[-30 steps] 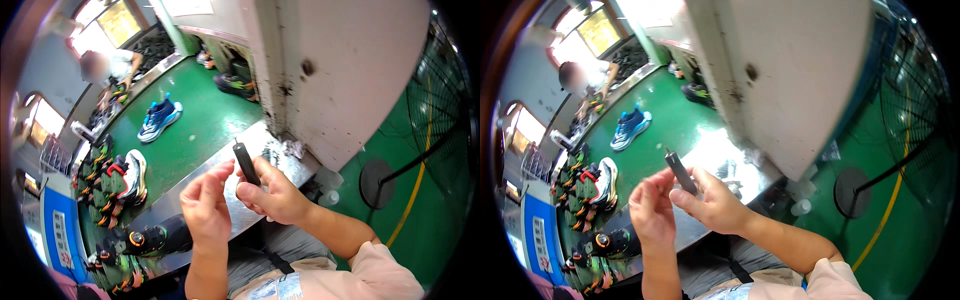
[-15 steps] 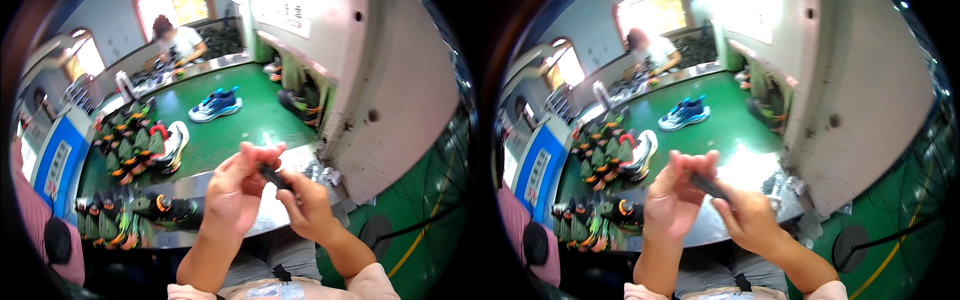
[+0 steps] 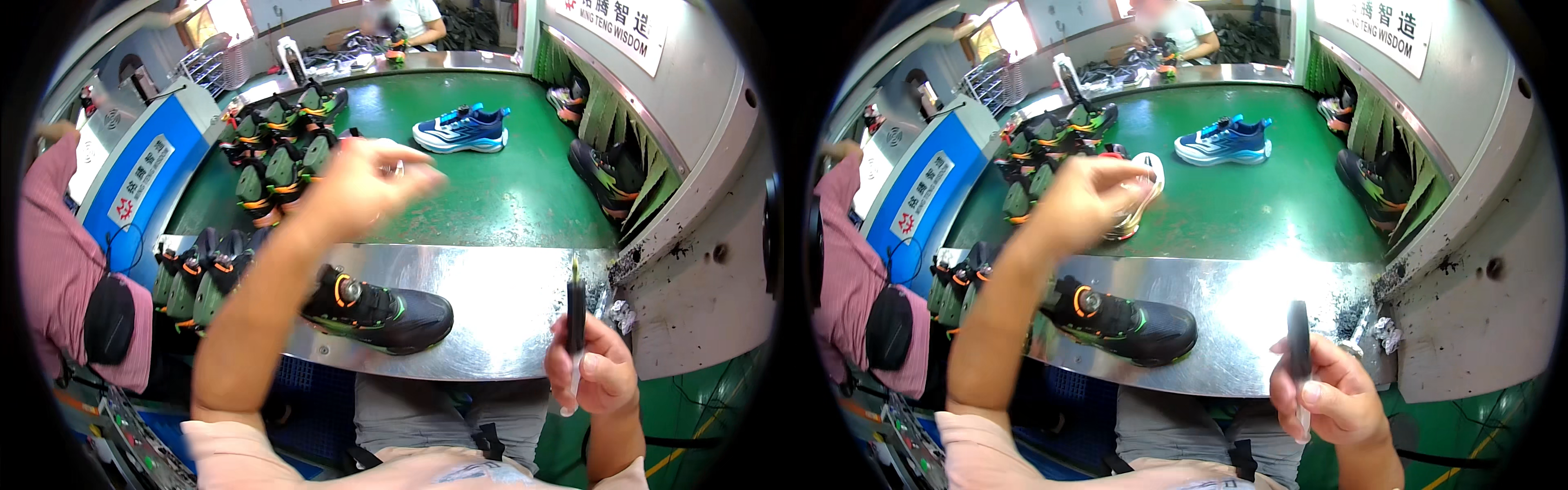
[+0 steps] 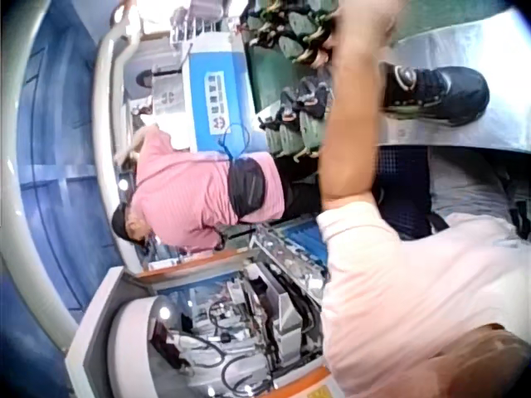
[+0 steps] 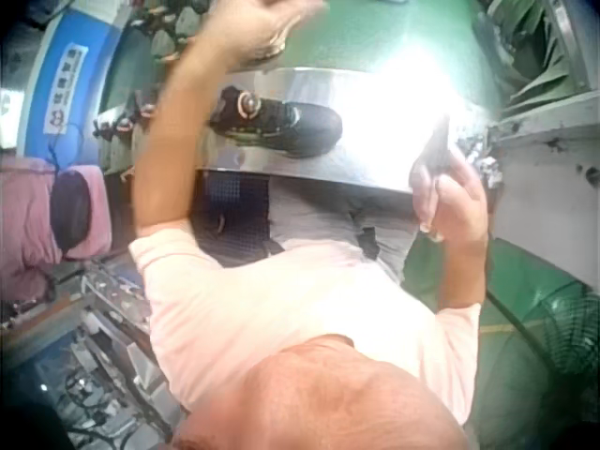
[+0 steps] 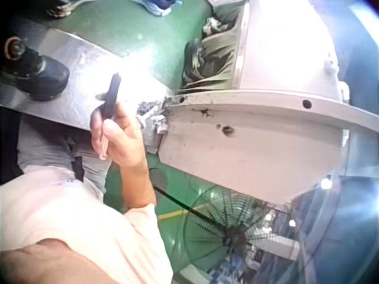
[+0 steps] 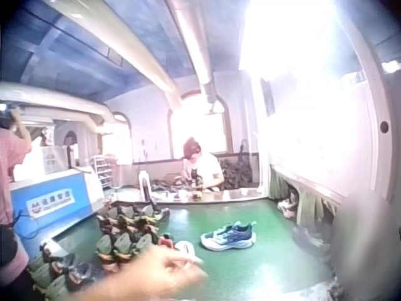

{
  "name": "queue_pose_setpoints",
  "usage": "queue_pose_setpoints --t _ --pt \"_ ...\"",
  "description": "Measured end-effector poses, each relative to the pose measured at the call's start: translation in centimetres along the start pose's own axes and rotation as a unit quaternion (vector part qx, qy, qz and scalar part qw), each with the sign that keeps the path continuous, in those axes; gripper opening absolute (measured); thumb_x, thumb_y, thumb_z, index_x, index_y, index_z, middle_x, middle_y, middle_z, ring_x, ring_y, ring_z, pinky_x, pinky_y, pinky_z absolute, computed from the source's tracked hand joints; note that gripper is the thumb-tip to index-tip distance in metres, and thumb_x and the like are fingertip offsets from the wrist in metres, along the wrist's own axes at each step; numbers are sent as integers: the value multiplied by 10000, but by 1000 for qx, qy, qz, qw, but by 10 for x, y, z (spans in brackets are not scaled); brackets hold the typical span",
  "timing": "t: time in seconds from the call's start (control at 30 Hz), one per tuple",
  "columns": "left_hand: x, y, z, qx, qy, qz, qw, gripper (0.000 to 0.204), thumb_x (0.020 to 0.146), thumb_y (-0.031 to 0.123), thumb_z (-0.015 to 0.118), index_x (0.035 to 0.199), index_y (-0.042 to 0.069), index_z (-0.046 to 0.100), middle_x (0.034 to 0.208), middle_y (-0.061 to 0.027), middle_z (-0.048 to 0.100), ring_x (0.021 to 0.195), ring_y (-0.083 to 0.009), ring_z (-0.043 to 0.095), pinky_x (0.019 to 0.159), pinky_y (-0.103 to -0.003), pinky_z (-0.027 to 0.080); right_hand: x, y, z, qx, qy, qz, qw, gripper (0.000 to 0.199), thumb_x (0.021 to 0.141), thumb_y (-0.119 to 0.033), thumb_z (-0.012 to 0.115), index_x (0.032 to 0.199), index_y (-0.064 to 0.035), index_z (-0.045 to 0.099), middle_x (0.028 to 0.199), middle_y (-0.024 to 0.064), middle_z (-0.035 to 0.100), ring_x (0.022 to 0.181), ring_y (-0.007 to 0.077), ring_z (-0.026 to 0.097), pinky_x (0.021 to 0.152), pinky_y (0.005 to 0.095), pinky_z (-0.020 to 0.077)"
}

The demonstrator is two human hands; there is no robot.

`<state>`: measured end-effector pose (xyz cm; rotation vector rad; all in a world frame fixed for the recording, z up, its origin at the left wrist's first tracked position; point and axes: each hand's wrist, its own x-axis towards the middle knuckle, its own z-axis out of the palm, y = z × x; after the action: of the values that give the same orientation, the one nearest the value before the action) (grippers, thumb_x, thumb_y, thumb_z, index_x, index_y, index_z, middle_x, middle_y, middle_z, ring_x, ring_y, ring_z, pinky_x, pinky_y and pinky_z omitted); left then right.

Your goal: The person picks up shoes from a conveyor belt, uses a syringe to apply adhesive to the seams of the soles, and refills the syringe from a larger bottle.

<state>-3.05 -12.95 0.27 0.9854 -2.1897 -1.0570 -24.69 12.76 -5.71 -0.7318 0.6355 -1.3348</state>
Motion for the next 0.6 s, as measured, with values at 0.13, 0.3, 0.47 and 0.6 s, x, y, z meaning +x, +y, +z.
queue_pose_setpoints --t 0.13,0.3,0.47,0.6 --pt "70 -144 -87 297 142 -155 932 907 677 457 813 1384 37 433 1211 -203 604 1061 -321 626 904 -403 508 27 2 -1 -44 79 -48 995 594 888 -59 559 1415 12 295 962 158 533 774 176 547 536 306 544" --pt "110 -175 -42 357 56 -254 897 1057 716 386 790 1478 14 158 1219 -262 584 1140 -365 579 965 -391 459 52 -7 -22 -120 61 -92 987 671 954 -374 560 1455 -103 205 860 164 559 467 105 409 432 226 381" --pt "130 -171 -37 371 139 -242 886 439 669 241 691 1013 -26 630 1040 -272 651 1028 -397 625 885 -440 499 74 -12 -50 -53 129 -79 987 656 905 -532 570 1293 -37 384 740 35 489 583 89 395 511 240 333" --pt "105 -202 -56 372 162 -170 898 434 672 254 709 996 -18 611 974 -279 651 962 -419 629 839 -469 495 102 -11 -55 -156 43 -148 976 429 1030 -383 385 1377 -137 335 848 28 458 775 124 423 706 286 388"
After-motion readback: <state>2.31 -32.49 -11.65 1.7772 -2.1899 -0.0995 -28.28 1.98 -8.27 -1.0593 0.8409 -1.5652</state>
